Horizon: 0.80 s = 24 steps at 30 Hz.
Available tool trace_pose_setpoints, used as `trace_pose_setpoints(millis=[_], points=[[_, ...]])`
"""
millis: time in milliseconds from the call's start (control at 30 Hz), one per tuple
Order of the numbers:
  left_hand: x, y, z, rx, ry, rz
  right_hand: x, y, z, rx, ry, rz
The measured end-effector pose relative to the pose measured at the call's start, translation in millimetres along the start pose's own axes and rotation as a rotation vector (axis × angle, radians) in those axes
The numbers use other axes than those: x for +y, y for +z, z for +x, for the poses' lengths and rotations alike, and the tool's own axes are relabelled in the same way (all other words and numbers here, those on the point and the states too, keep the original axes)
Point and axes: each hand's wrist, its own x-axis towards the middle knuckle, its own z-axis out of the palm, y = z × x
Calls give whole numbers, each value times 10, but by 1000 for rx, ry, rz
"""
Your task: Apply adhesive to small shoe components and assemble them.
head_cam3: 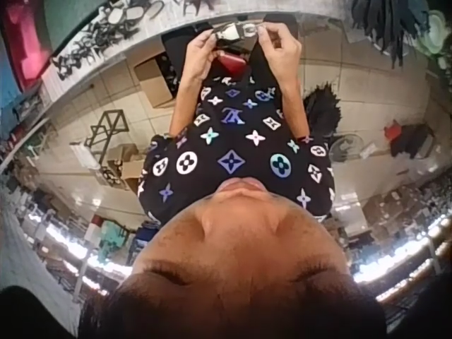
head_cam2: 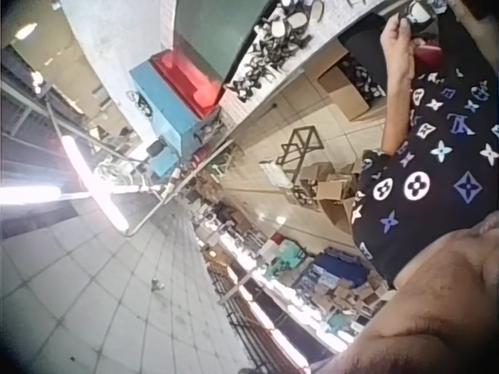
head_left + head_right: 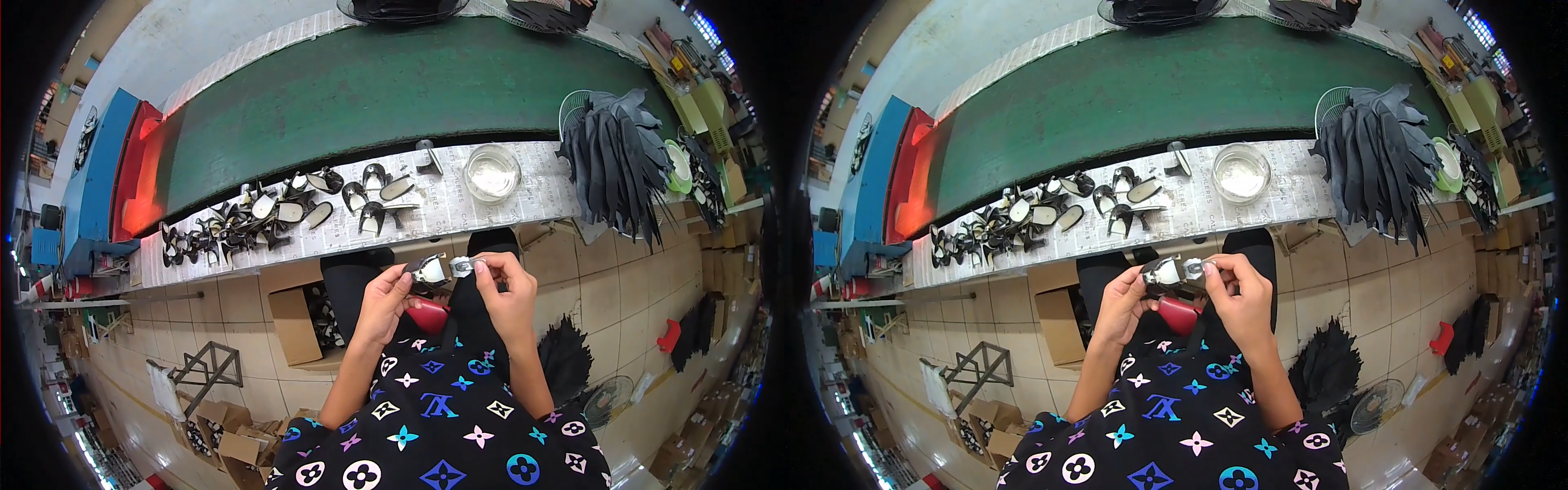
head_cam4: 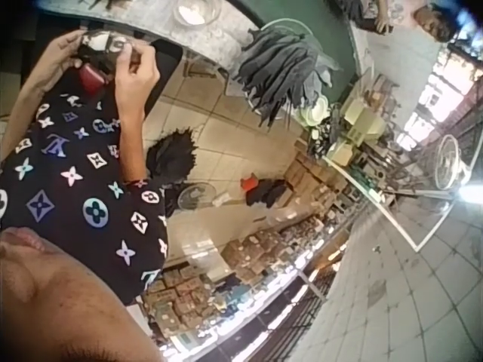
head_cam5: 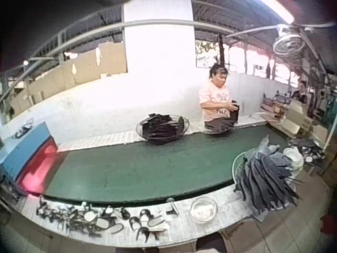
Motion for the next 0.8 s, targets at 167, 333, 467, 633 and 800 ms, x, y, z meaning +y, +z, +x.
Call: trace_pose_setpoints(millis=[167, 333, 467, 633, 800], points=[[-27, -14, -2, 0, 2, 38, -105, 78, -33, -67, -28, -15], [-12, 35, -25, 31, 3, 71, -121, 108, -37, -124, -89, -92], [15, 50, -28, 27, -4, 42, -103, 125, -60, -149, -76, -59], [21, 64, -21, 49, -15, 47, -93, 149, -70, -140, -62, -48], [-3, 43, -9, 47, -17, 30, -91, 188, -69, -171, -80, -81]])
